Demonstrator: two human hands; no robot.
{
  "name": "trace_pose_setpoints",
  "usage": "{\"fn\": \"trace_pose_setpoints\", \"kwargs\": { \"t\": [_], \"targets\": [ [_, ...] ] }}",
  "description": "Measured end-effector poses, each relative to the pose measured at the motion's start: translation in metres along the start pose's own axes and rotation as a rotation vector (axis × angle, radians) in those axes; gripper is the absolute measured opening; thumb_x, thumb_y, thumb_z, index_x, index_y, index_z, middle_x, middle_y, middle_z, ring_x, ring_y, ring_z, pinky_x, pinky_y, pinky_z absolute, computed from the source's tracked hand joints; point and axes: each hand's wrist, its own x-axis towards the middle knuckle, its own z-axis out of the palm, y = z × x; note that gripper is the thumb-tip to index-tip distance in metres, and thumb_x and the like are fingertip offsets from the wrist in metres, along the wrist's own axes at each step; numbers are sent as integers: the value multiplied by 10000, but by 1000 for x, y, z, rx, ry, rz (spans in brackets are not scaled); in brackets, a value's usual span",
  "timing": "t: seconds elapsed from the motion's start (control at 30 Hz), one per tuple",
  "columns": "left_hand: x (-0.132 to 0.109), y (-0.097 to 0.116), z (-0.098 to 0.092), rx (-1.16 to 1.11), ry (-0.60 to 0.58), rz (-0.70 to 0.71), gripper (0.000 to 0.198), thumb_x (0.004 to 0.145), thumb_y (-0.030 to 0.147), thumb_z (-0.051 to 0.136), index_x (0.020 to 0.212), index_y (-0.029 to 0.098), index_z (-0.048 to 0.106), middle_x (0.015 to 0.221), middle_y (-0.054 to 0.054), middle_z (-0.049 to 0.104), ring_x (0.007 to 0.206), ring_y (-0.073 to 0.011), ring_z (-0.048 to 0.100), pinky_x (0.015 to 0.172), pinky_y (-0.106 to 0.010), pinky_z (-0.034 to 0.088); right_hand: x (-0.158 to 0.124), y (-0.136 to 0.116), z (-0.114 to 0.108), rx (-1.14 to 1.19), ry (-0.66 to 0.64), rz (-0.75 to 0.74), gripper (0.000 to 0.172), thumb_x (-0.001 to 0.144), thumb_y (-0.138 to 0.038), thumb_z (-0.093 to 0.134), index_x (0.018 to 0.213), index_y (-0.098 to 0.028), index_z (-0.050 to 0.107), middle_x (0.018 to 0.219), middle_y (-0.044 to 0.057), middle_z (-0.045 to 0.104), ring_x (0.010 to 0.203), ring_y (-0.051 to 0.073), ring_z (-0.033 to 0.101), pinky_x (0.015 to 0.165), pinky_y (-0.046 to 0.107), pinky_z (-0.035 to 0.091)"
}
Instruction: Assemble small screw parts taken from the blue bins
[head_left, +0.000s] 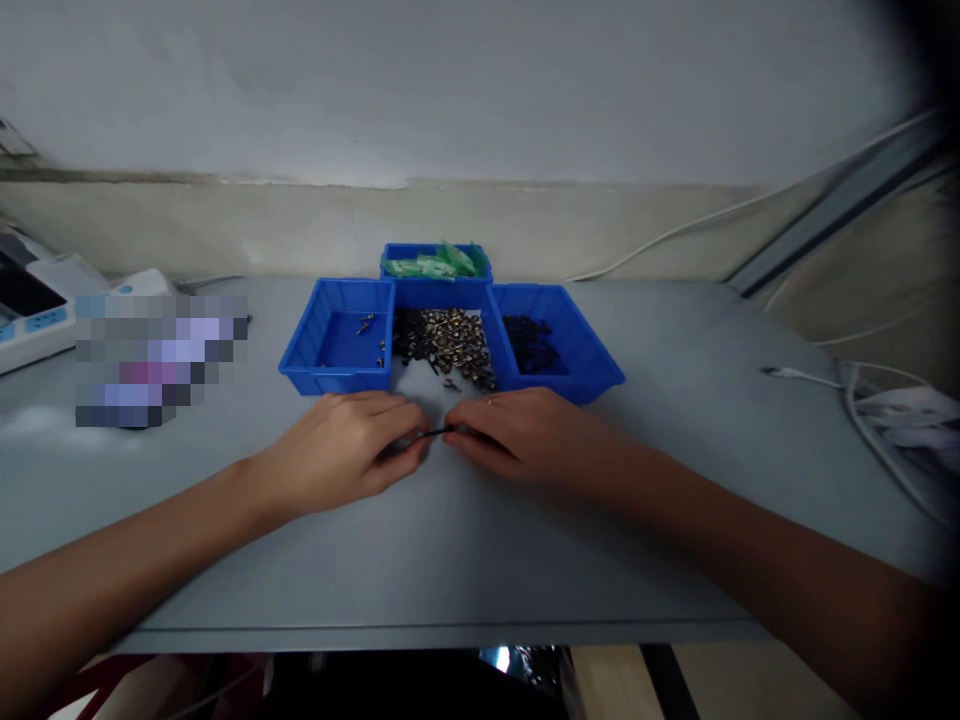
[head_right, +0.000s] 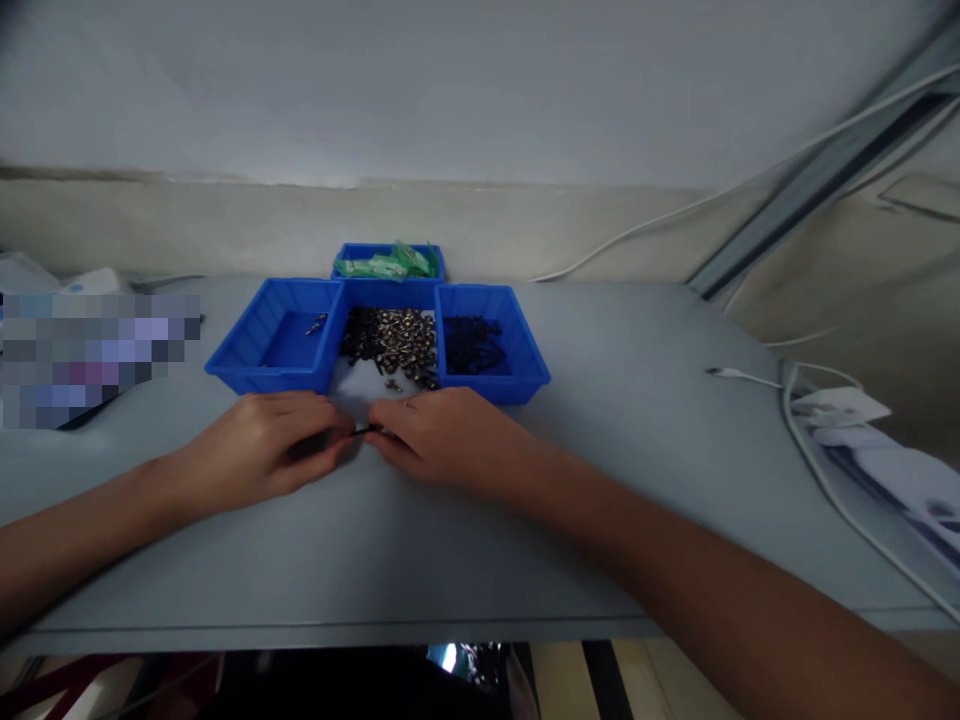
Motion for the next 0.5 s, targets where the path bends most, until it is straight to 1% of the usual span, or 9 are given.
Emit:
{"fn": "trace_pose_setpoints", "kwargs": {
  "t": [0.23, 0.4, 0.5],
  "targets": [
    [0, -1, 0, 23, -12, -15, 172, 846, 240, 401, 831, 161, 553, 738, -15, 571, 719, -127, 550, 636, -246, 427, 0, 0, 1, -27, 10, -3, 211, 867, -314, 371, 882, -183, 536, 739, 15, 609, 640, 136, 558, 583, 248, 370],
    [0, -1, 0, 20, 26, -22, 170, 844, 242, 403, 811, 153, 544, 714, -14, 560, 692, -120, 544, 613, -231, 427, 0, -1, 0, -41, 0, 7, 218, 869, -304, 364, 861, -173, 538, 718, 13, 603, 624, 134, 553, 575, 247, 371],
    [-1, -2, -1, 14, 42, -28, 171, 843, 244, 402, 832, 152, 546, 710, -15, 550, 675, -116, 534, 596, -224, 423, 1, -3, -1, -45, -9, -1, 236, 875, -309, 350, 864, -173, 542, 718, 13, 605, 625, 133, 555, 577, 248, 376]
  ]
}}
